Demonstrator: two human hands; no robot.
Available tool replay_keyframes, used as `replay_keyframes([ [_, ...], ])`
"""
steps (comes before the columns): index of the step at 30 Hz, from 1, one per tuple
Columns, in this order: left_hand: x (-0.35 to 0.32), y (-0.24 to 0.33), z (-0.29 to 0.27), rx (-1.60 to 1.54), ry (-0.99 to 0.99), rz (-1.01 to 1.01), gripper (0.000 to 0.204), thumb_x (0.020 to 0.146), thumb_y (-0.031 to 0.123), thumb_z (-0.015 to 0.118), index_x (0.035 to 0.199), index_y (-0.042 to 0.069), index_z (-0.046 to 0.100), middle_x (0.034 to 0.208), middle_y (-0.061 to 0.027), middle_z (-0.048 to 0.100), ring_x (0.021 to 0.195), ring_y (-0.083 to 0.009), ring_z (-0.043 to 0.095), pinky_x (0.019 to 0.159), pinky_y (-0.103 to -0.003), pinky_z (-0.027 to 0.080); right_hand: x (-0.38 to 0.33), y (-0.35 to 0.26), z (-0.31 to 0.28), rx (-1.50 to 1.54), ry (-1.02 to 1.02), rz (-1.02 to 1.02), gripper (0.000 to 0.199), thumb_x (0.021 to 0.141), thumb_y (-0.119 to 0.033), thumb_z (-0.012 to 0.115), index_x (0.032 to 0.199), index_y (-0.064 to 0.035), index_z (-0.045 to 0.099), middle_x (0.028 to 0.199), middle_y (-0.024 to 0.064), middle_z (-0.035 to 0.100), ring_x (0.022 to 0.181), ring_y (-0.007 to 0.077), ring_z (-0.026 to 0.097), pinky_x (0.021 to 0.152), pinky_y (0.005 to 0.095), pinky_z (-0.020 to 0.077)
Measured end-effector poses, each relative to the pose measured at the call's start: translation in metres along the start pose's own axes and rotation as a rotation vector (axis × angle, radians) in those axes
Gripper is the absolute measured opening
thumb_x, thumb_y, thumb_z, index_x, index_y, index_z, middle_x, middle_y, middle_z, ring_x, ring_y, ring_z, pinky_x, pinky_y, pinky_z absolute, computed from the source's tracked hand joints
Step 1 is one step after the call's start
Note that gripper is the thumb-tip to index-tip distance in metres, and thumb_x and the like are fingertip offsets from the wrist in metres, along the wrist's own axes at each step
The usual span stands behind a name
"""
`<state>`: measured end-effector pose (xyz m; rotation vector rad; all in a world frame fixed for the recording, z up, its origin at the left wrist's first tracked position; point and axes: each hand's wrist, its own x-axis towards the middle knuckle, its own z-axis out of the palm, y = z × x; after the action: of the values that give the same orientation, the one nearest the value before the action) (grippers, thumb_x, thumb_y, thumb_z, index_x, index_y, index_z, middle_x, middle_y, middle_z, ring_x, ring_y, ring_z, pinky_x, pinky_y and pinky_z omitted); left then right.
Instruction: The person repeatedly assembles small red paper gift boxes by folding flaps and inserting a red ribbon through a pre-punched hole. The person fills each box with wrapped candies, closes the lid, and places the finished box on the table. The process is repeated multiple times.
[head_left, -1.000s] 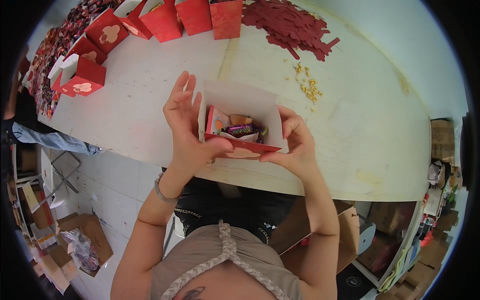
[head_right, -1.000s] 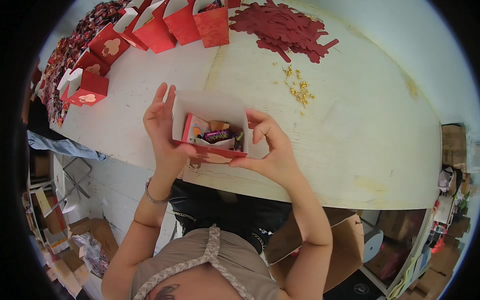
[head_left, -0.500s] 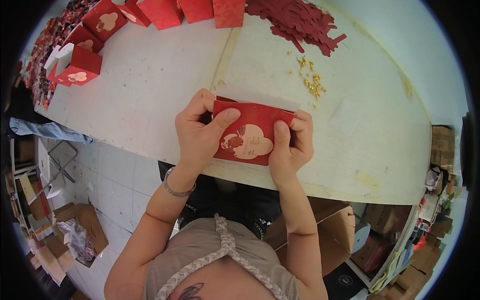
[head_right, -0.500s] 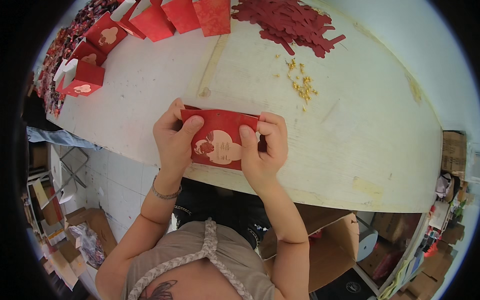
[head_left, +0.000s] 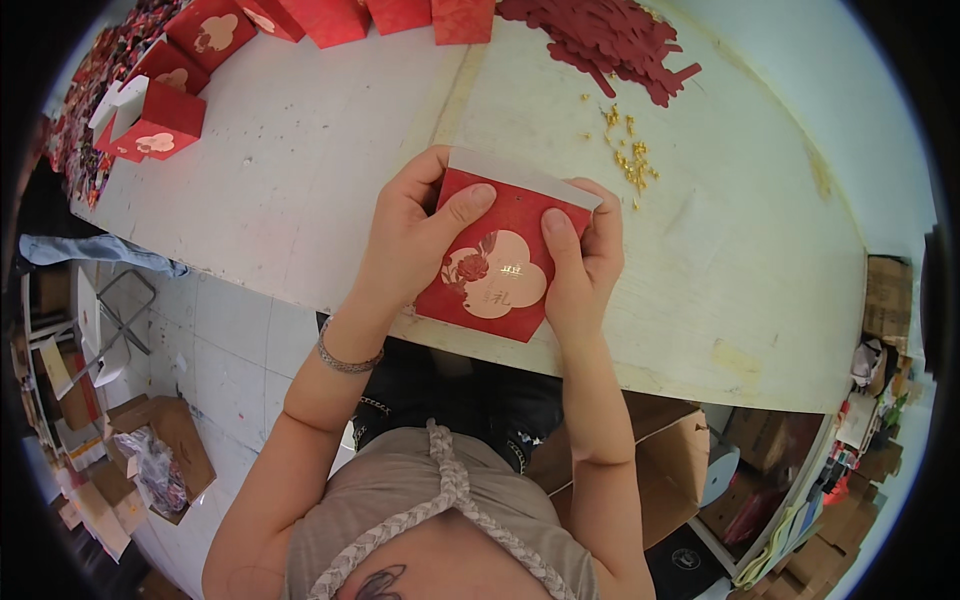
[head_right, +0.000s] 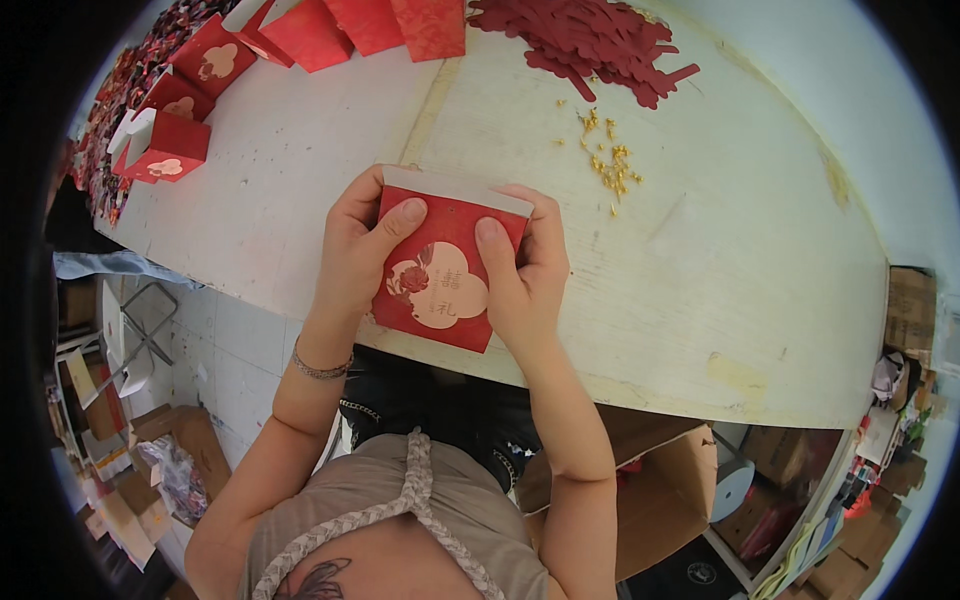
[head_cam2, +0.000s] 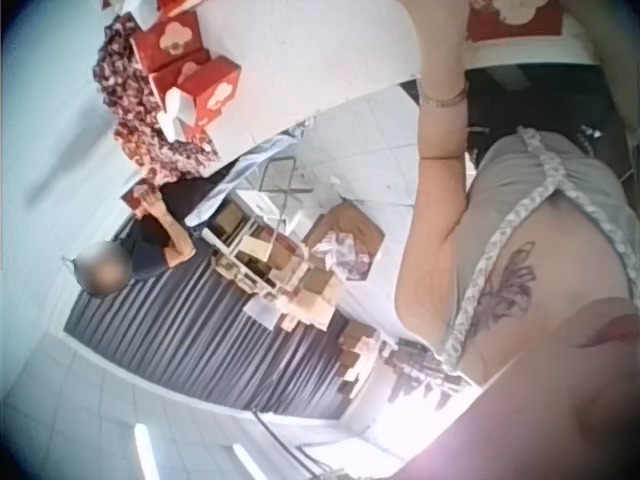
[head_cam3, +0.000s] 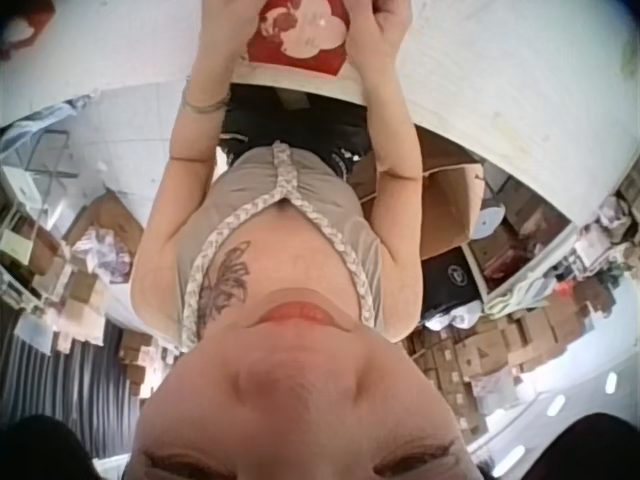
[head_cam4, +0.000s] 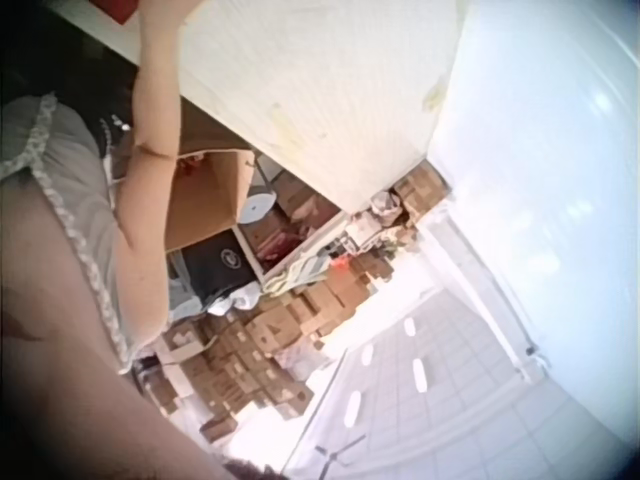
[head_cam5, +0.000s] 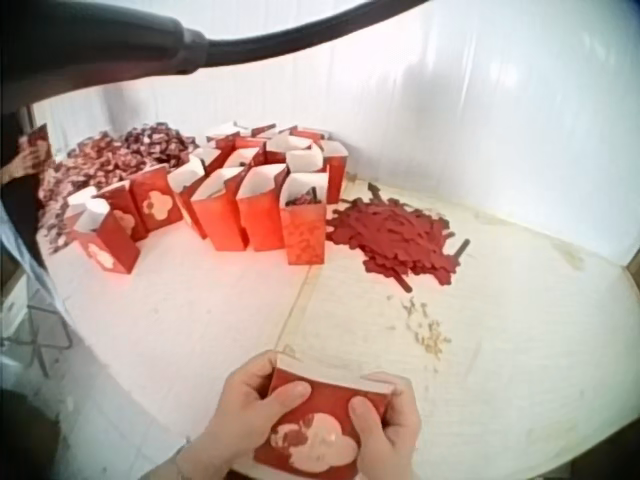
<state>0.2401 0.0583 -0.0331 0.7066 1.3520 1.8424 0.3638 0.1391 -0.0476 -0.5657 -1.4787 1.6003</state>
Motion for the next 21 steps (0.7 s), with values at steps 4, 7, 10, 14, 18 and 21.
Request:
replay_keyframes([
  [4,0.004,0.0,-0.004,0.193,-0.046,0.056,0.018,0.087,0.006,0.057,0.104,0.001,0.053,0.091,-0.0046,0.06,0.082,-0.0086,0.055,0.074,-0.022,0.047,0.007,0.009,-0.005,-0.027,-0.037,-0.152,0.011,0.089,0.0,0.052,0.099,-0.0023,0.057,0.095,0.0059,0.061,0.078,0.0061,0.052,0.067,0.0185,0.0413],
  [7,0.01,0.0,-0.003,0.289,-0.118,0.219,0.013,0.086,0.003,0.056,0.099,0.002,0.057,0.088,-0.0036,0.061,0.081,-0.0085,0.056,0.074,-0.022,0.047,0.004,0.014,-0.006,-0.02,0.002,-0.206,0.011,0.088,0.004,0.05,0.094,-0.0023,0.057,0.094,0.0068,0.063,0.076,0.0065,0.053,0.066,0.0184,0.0406],
  [10,0.01,-0.008,-0.008,0.157,-0.123,0.237,0.009,0.085,0.0,0.055,0.093,0.001,0.059,0.089,-0.0038,0.062,0.082,-0.009,0.057,0.074,-0.022,0.047,0.002,0.018,-0.009,0.024,-0.042,-0.242,0.01,0.088,0.005,0.05,0.089,-0.0021,0.057,0.094,0.0102,0.064,0.075,0.008,0.054,0.066,0.0192,0.0413],
  [14,0.009,-0.001,-0.004,0.143,-0.122,0.191,0.018,0.079,-0.007,0.054,0.093,0.001,0.062,0.09,-0.0043,0.063,0.084,-0.0097,0.058,0.074,-0.023,0.048,0.003,0.017,-0.006,0.126,-0.064,-0.254,0.011,0.087,0.006,0.05,0.085,-0.0022,0.056,0.093,0.0128,0.065,0.075,0.01,0.055,0.066,0.0201,0.0422],
  [18,0.014,0.008,-0.002,0.271,-0.182,0.171,0.025,0.073,-0.011,0.055,0.092,0.002,0.065,0.089,-0.0062,0.064,0.083,-0.0112,0.06,0.073,-0.023,0.048,0.006,0.014,-0.009,0.04,-0.052,-0.272,0.01,0.087,0.006,0.051,0.085,-0.0026,0.056,0.093,0.0143,0.065,0.076,0.0111,0.057,0.065,0.0202,0.0432],
  [21,0.012,0.006,-0.004,0.342,-0.169,0.268,0.024,0.072,-0.012,0.056,0.088,0.002,0.067,0.089,-0.0071,0.065,0.081,-0.0124,0.06,0.071,-0.023,0.049,0.006,0.01,-0.011,-0.13,-0.068,-0.353,0.009,0.086,0.005,0.052,0.085,-0.0026,0.056,0.094,0.0155,0.066,0.074,0.0112,0.058,0.063,0.0201,0.0443],
])
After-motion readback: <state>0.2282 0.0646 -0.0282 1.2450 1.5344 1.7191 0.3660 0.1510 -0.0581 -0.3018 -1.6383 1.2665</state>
